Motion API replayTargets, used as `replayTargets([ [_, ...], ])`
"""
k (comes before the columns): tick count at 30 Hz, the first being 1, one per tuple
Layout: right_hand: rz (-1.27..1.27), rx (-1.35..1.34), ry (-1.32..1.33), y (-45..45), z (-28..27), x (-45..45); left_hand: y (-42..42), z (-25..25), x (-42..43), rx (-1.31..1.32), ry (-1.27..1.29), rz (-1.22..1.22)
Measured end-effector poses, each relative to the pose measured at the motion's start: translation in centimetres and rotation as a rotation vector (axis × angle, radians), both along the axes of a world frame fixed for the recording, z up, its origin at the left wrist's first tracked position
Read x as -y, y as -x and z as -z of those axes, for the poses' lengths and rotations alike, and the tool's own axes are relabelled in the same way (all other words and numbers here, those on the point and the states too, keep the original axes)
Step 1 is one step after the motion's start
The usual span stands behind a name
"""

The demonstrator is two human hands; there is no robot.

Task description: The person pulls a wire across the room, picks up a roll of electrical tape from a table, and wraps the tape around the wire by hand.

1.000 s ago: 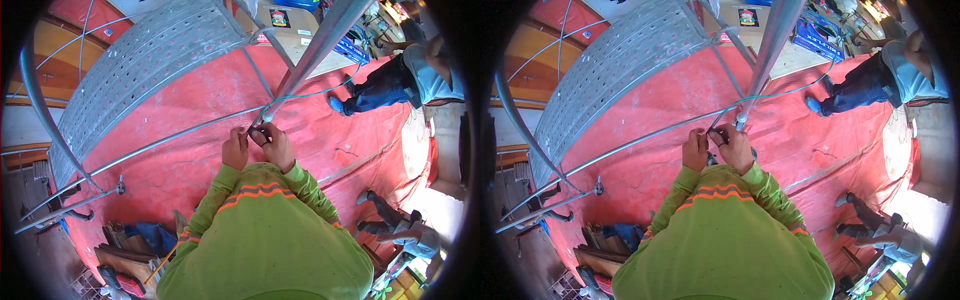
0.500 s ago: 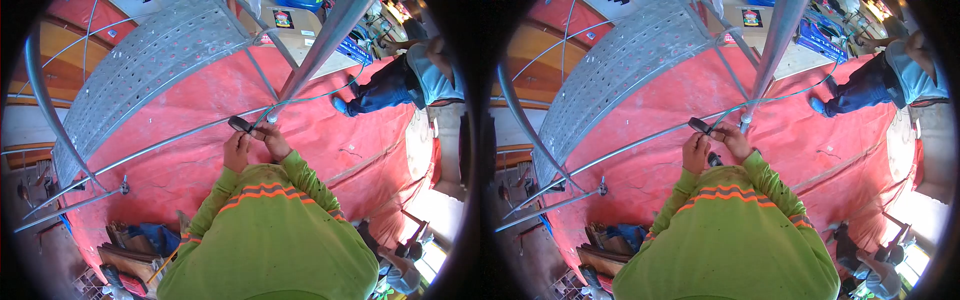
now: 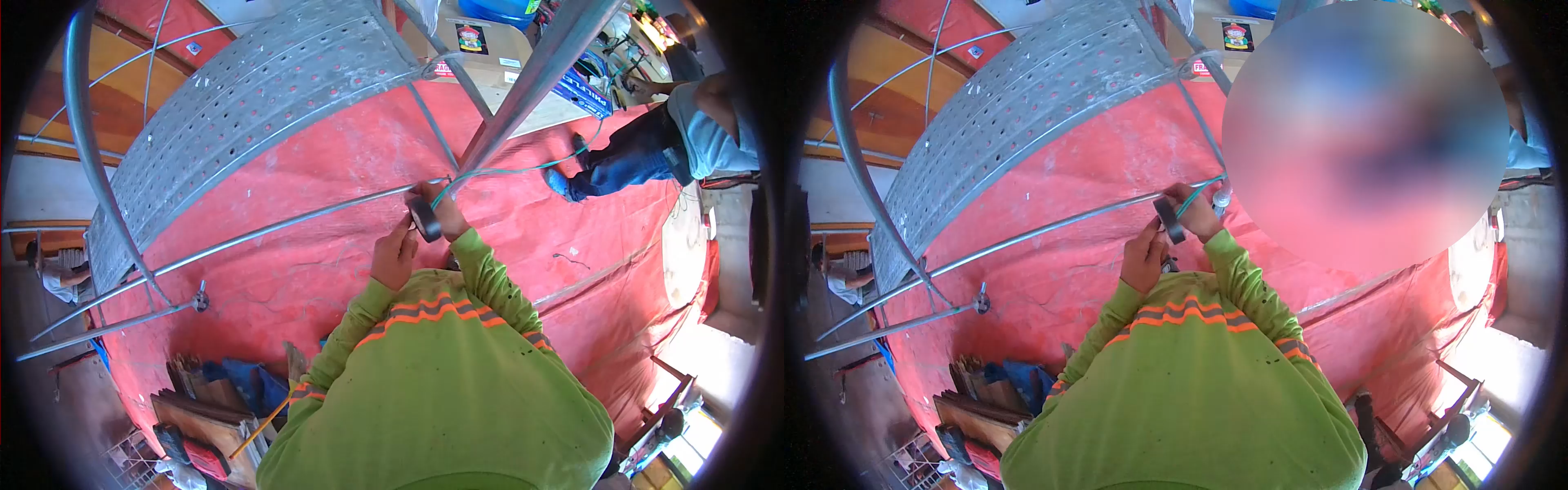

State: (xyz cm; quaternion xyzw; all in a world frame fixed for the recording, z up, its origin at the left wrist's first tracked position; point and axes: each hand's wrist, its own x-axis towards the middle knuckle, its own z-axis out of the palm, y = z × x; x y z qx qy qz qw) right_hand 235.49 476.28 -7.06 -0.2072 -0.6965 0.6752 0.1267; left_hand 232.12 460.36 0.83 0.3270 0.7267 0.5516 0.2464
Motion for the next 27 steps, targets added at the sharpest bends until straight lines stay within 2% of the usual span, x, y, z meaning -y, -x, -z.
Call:
replayTargets([
  [3, 0.025, 0.041, 0.242, -3.7, 1.3, -0.7, 0.9, 0.7, 0.1, -0.156, -0.043, 0.017],
  [6, 0.231, 0.071, 0.568, -6.8, -3.4, -0.4, 1.5, 0.7, 0.1, -0.249, -0.061, 0.119],
  [9, 0.084, 0.058, 0.379, -7.6, -5.3, 0.6, 1.7, 2.6, -0.1, -0.260, -0.089, 0.154],
  [10, 0.090, 0.100, 0.173, -7.4, -5.1, 1.4, 1.8, 2.4, -0.3, -0.234, -0.058, 0.165],
  [13, 0.279, 0.310, -0.240, -6.6, -7.3, 2.2, 1.4, 1.6, -0.7, -0.086, -0.002, 0.119],
  [14, 0.337, 0.156, -0.445, -6.6, -6.4, 2.3, 1.5, 1.4, -1.0, -0.031, 0.007, 0.083],
  [17, 0.242, 0.169, -0.298, -6.3, -6.5, 2.7, 0.8, 2.4, -1.0, 0.006, -0.033, 0.086],
  [18, 0.176, 0.237, -0.174, -6.5, -6.9, 2.4, 0.8, 2.6, -0.8, 0.057, 0.009, 0.111],
  [21, 0.291, 0.157, -0.168, -6.3, -4.9, 3.1, 0.8, 3.0, -1.4, 0.227, 0.099, 0.133],
  [23, 0.154, 0.251, -0.234, -7.1, -4.2, 3.0, 1.0, 3.9, -2.3, 0.356, 0.123, 0.052],
  [24, 0.061, 0.267, -0.278, -6.7, -3.8, 2.5, 1.1, 4.2, -3.0, 0.282, 0.189, 0.095],
  [25, 0.119, 0.187, -0.370, -6.9, -3.4, 2.9, 1.1, 4.7, -3.6, 0.199, 0.262, 0.111],
  [26, 0.064, 0.260, -0.573, -7.6, 1.2, 2.7, 1.2, 7.4, -3.7, -0.137, 0.367, 0.105],
  [27, 0.085, 0.130, -0.626, -7.7, 0.5, 2.7, 1.5, 8.1, -4.4, -0.093, 0.515, 0.200],
])
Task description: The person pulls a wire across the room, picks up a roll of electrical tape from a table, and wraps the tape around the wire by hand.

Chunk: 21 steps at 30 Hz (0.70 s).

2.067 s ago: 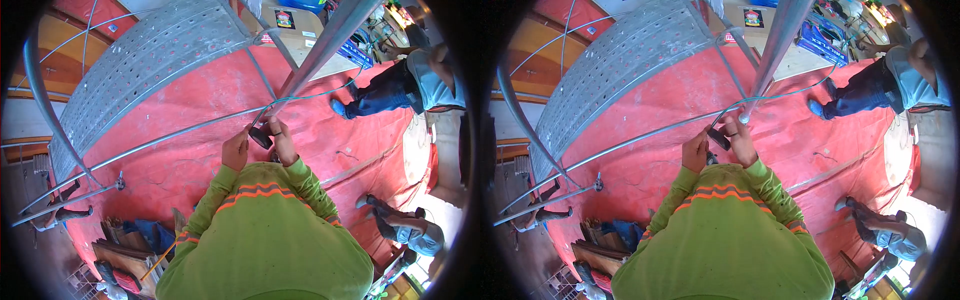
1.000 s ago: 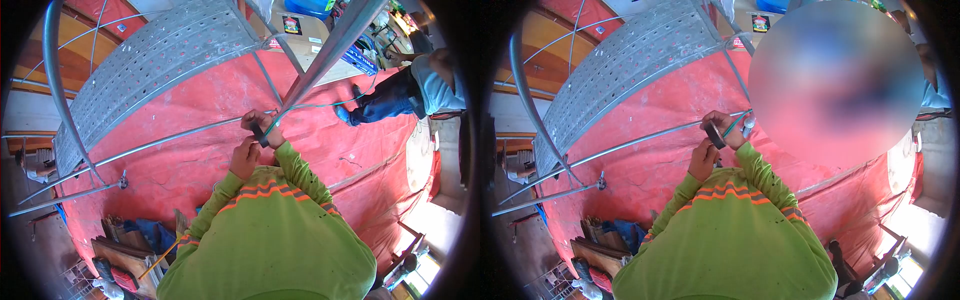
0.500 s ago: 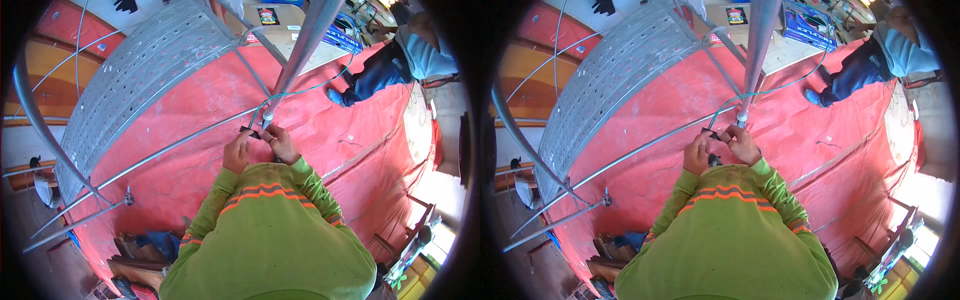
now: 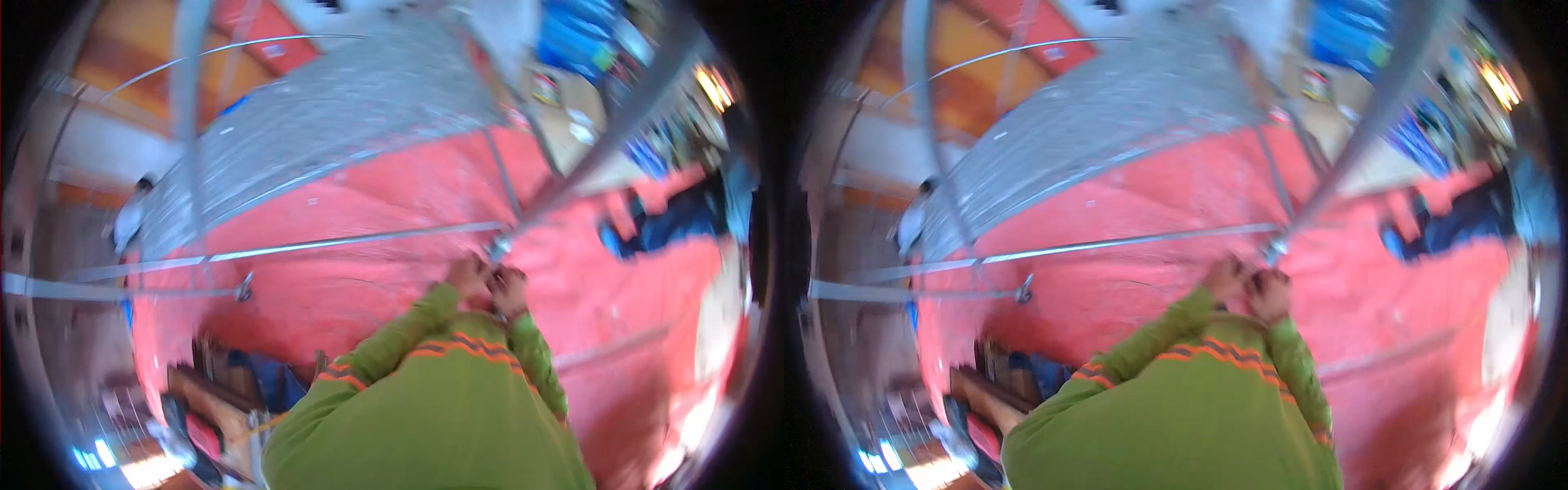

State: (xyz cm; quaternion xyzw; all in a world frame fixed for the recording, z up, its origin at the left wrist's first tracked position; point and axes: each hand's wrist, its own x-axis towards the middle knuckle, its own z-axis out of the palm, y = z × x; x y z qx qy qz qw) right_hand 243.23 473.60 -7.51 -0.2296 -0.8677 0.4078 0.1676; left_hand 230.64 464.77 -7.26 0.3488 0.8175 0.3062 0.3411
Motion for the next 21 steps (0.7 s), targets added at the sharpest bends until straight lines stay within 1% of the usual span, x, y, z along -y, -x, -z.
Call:
replayTargets([
  [1, 0.042, 0.117, -0.046, -0.1, 0.4, -0.1, -0.3, 1.6, -0.4, -0.066, -0.022, -0.047],
  [2, 0.057, 0.067, -0.102, -0.3, 0.2, 0.0, 0.0, 1.0, -0.7, -0.068, 0.011, 0.048],
  [3, 0.073, 0.070, -0.197, -0.4, -0.2, 0.5, 0.0, 3.2, -0.8, -0.133, 0.103, 0.144],
  [4, 0.069, 0.124, -0.212, -1.1, 1.2, 0.5, -0.7, 3.3, -1.0, -0.122, 0.082, 0.113],
  [5, 0.082, 0.183, -0.228, -1.4, 2.7, 0.3, -0.7, 4.8, -0.9, -0.088, 0.096, 0.236],
  [8, 0.068, 0.372, -0.041, -1.5, 1.7, 0.1, -1.5, 4.5, -0.7, -0.116, -0.089, 0.197],
  [11, 0.048, 0.328, 0.219, -2.1, 4.3, -0.7, -2.1, 2.6, -0.9, -0.120, -0.097, 0.179],
  [14, 0.082, 0.254, 0.131, -2.3, 5.5, -1.1, -2.3, 1.9, -1.0, -0.149, -0.223, 0.150],
  [15, 0.091, 0.253, 0.177, -2.5, 5.6, -1.2, -2.4, 1.7, -0.9, -0.149, -0.218, 0.169],
  [17, 0.109, 0.253, 0.267, -2.1, 3.6, -0.5, -1.9, 0.6, -0.6, -0.148, -0.210, 0.208],
  [19, 0.126, 0.246, 0.297, -1.3, 3.2, -0.2, -1.1, 0.6, -0.5, -0.079, -0.233, 0.263],
  [20, 0.135, 0.248, 0.310, -1.5, 3.6, -0.1, -0.8, 0.5, -0.4, -0.040, -0.247, 0.289],
  [21, 0.014, 0.073, 0.206, -1.6, 7.1, -0.8, -0.2, 0.1, -0.2, -0.046, -0.282, 0.362],
])
